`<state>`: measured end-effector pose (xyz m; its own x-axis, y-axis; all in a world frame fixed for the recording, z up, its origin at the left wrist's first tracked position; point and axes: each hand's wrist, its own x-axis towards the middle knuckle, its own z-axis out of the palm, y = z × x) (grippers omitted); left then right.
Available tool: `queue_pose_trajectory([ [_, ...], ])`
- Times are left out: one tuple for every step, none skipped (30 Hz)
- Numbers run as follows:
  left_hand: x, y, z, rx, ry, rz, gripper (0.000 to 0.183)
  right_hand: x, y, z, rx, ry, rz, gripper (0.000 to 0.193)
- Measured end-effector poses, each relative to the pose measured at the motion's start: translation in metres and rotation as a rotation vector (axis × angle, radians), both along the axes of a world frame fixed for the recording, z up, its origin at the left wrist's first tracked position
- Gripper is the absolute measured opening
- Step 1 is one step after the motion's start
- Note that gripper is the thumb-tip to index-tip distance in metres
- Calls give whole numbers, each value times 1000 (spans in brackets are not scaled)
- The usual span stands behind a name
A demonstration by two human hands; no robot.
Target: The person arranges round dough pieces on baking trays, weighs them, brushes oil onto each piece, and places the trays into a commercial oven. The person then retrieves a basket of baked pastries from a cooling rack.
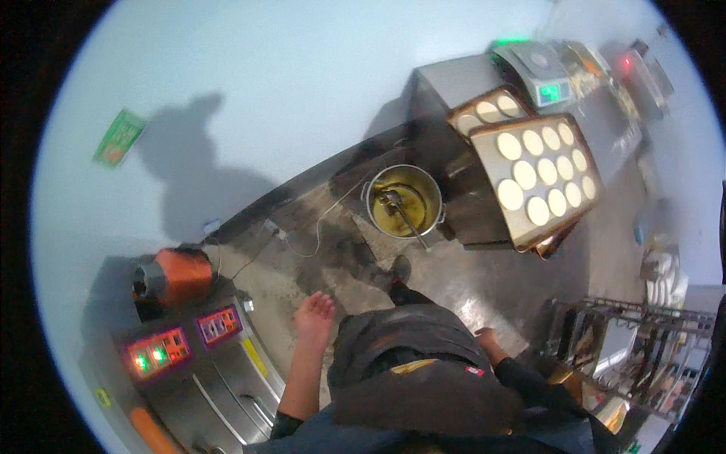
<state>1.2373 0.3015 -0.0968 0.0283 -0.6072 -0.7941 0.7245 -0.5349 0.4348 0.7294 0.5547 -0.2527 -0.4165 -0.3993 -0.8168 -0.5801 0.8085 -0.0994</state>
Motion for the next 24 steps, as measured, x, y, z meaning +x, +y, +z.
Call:
queue_pose_trajectory([
  [-29, -16, -2, 8, -1, -58, 31, -9, 10, 3, -55, 117, 50, 33],
  [-55, -34, 2, 27, 22, -156, 31, -15, 14, 11, -106, 127, -44, 33],
  [-81, -55, 7, 44, 42, -255, 30, -19, 13, 23, -159, 137, -141, 33],
  [-107, -74, 12, 56, 68, -363, 30, -23, 15, 31, -216, 156, -248, 33],
  [-131, -91, 14, 35, 76, -452, 31, -24, 29, 36, -302, 150, -473, 35],
  [-153, -104, 17, 15, 82, -545, 31, -24, 40, 37, -325, 153, -579, 35],
  [-172, -116, 18, -9, 85, -644, 32, -21, 45, 45, -352, 153, -692, 34],
  [-189, -126, 15, -22, 42, -704, 33, -19, 60, 53, -374, 169, -813, 33],
  [-203, -136, 10, -35, 10, -767, 34, -13, 81, 55, -358, 154, -904, 28],
  [-219, -144, 6, -50, -16, -829, 35, -2, 108, 52, -343, 143, -995, 24],
  [-235, -148, 5, -52, -36, -867, 35, 12, 132, 47, -335, 125, -1085, 20],
  [-254, -150, 3, -71, -47, -930, 35, 20, 150, 42, -342, 101, -1167, 18],
  [-268, -148, 2, -91, -74, -984, 36, 35, 169, 42, -411, -37, -1234, 18],
  [-279, -141, 1, -107, -103, -1027, 36, 54, 189, 41, -480, -179, -1287, 21],
  [-295, -130, -2, -99, -93, -1068, 36, 64, 218, 33, -354, -183, -1248, 25],
  [-310, -118, -6, -89, -87, -1110, 36, 71, 241, 21, -227, -195, -1209, 30],
  [-322, -110, -11, -77, -107, -1161, 36, 80, 240, 14, -154, -172, -1251, 31],
  [-334, -100, -15, -80, -109, -1218, 34, 88, 238, 13, -77, -160, -1290, 33],
  [-347, -85, -20, -71, -129, -1281, 33, 87, 243, 9, -67, -140, -1275, 35],
  [-369, -69, -24, -63, -138, -1352, 32, 87, 255, 3, -58, -110, -1272, 37],
  [-390, -54, -28, -70, -148, -1427, 31, 89, 266, -1, -125, -84, -1222, 38],
  [-406, -39, -34, -66, -164, -1457, 29, 70, 276, -7, -182, -65, -1126, 39],
  [-443, -17, -30, -67, -195, -1538, 27, 55, 294, -9, -194, -37, -1156, 39],
  [-487, 5, -28, -143, -201, -1616, 27, 38, 312, -11, -205, -10, -1183, 38],
])
